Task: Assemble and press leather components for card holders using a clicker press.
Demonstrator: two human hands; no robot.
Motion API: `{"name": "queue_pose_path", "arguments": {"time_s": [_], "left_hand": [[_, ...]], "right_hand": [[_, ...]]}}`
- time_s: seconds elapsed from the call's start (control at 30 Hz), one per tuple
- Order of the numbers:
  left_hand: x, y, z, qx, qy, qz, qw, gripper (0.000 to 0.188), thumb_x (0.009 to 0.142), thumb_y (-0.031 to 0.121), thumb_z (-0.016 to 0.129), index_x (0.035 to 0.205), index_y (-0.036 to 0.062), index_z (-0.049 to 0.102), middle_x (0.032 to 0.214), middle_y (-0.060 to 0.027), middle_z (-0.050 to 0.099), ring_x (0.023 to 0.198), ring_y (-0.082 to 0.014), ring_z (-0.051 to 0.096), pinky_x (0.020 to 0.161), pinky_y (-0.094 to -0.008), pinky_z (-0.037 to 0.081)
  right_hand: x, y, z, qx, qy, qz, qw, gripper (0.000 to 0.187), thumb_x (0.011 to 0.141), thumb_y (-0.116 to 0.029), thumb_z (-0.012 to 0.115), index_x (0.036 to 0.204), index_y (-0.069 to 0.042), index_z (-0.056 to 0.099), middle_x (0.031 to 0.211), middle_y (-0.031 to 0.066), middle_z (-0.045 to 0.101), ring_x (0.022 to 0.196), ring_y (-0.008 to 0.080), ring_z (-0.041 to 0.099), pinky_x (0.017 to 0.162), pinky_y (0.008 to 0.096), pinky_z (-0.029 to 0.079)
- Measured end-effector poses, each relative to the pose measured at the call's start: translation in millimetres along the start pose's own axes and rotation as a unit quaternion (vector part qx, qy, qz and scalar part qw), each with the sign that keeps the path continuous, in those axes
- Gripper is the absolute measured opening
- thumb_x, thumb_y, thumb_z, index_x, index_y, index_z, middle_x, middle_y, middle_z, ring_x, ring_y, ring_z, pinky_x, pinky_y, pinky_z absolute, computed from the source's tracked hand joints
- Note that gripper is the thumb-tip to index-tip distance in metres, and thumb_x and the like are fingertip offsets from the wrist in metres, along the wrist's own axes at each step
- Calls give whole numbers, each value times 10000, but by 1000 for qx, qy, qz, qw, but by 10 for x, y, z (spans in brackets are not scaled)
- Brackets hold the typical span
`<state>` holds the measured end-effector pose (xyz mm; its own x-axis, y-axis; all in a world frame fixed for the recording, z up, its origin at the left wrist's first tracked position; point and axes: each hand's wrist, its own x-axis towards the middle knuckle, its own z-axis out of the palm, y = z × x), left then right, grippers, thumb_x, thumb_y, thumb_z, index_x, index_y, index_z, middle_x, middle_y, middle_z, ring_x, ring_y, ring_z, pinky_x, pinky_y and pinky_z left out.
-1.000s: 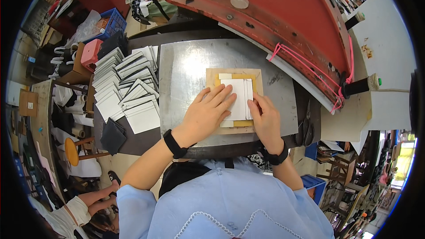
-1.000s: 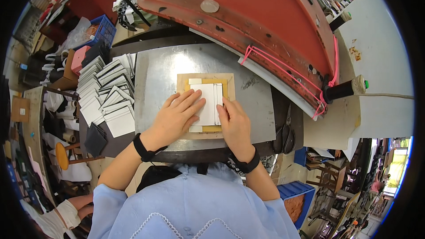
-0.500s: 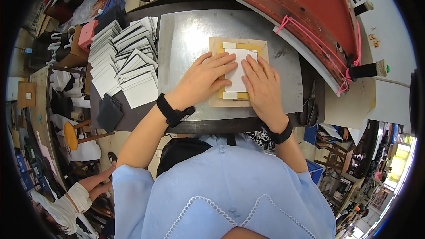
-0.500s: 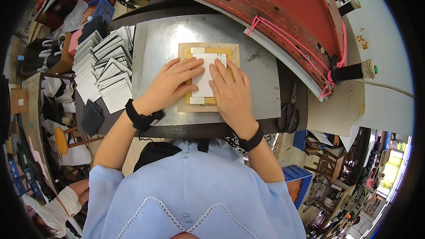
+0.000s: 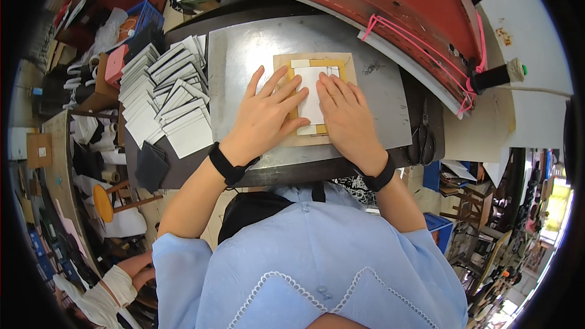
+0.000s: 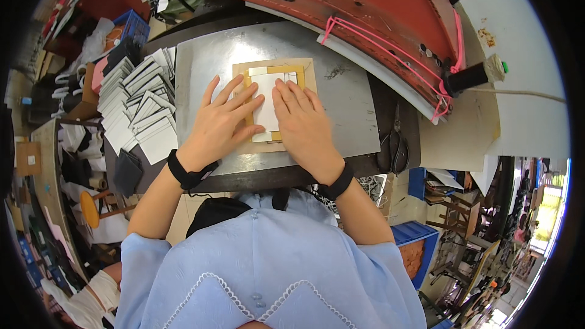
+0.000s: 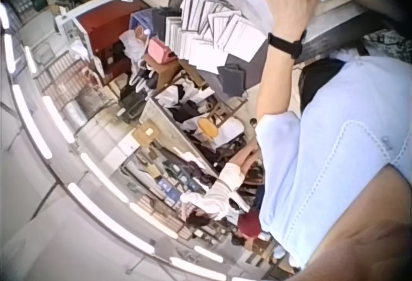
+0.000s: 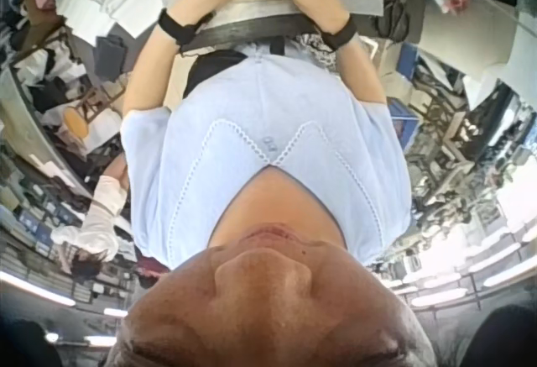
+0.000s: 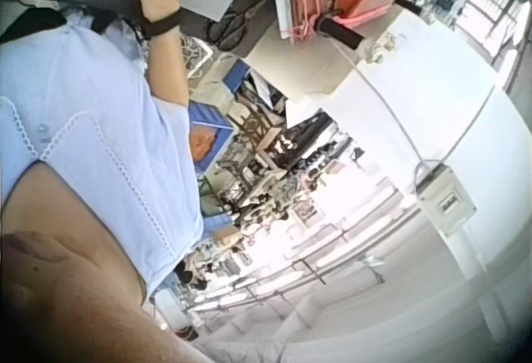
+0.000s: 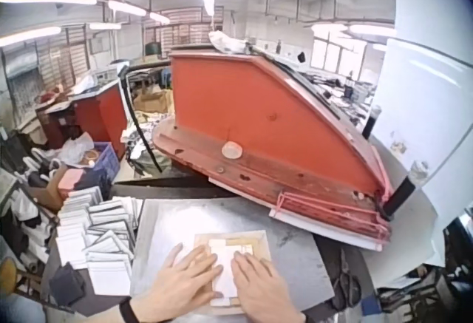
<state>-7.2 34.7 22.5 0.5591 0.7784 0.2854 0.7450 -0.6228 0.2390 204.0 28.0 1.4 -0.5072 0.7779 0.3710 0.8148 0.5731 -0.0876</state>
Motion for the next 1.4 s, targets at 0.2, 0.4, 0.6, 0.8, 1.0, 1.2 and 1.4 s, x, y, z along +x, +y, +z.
{"name": "queue_pose_path", "arguments": {"time_s": [0.2, 0.4, 0.6, 0.8, 1.0, 1.2, 1.4], "left_hand": [[31, -5, -38, 33, 5, 21, 999, 496, 816, 401, 733, 1212, 109, 672, 1317, -77, 620, 1362, -286, 445, 1178, -527, 213], [71, 2, -42, 38, -17, 29, 999, 500, 841, 420, 715, 1236, 117, 672, 1342, -76, 612, 1355, -287, 451, 1181, -518, 206], [126, -8, -106, 38, -32, 38, 998, 455, 869, 399, 693, 1216, 106, 676, 1302, -90, 627, 1337, -285, 467, 1177, -515, 221], [75, 6, -114, -10, -10, 6, 1000, 348, 926, 310, 641, 1179, 74, 667, 1310, -136, 594, 1317, -311, 476, 1173, -500, 244], [-246, 161, -454, -33, 68, 2, 997, 311, 898, 198, 677, 1166, 43, 643, 1346, -185, 550, 1299, -356, 479, 1105, -476, 353], [-667, 584, -653, -189, 4, 46, 981, 268, 878, 154, 698, 1114, 37, 649, 1262, -166, 611, 1136, -353, 598, 927, -396, 501], [-511, 1021, -559, -257, -24, 155, 954, 287, 892, 184, 688, 1149, 62, 651, 1137, -77, 680, 969, -263, 670, 820, -354, 547]], "right_hand": [[-113, -65, -221, 23, 3, -14, 1000, 412, 843, -92, 527, 1222, 60, 583, 1326, 157, 577, 1252, 323, 516, 1079, 428, 387], [-244, -149, -312, 45, 23, -11, 999, 395, 822, -80, 530, 1183, 63, 604, 1231, 164, 626, 1221, 298, 540, 1062, 440, 404], [-392, 198, -414, 117, 101, 98, 983, 349, 931, -98, 520, 1246, 37, 586, 1288, 206, 586, 1230, 358, 524, 1100, 461, 352], [-444, 1678, -1377, 129, 380, 363, 841, 828, 906, -346, 724, 1476, 82, 304, 1500, 264, 359, 1373, 324, 393, 1139, 402, 304], [-330, 2257, -1393, 409, 410, 332, 745, 524, 854, -156, 774, 1256, 56, 511, 1130, 121, 601, 1060, 192, 589, 981, 314, 437], [-377, 2118, -1351, 411, 420, 318, 744, 373, 843, -56, 727, 1158, -3, 534, 1065, 72, 593, 975, 162, 582, 915, 298, 456], [-532, 1158, -1420, 382, 368, 329, 781, 413, 857, -19, 656, 1232, 25, 489, 1166, 112, 592, 1080, 196, 576, 1003, 343, 434]]}}
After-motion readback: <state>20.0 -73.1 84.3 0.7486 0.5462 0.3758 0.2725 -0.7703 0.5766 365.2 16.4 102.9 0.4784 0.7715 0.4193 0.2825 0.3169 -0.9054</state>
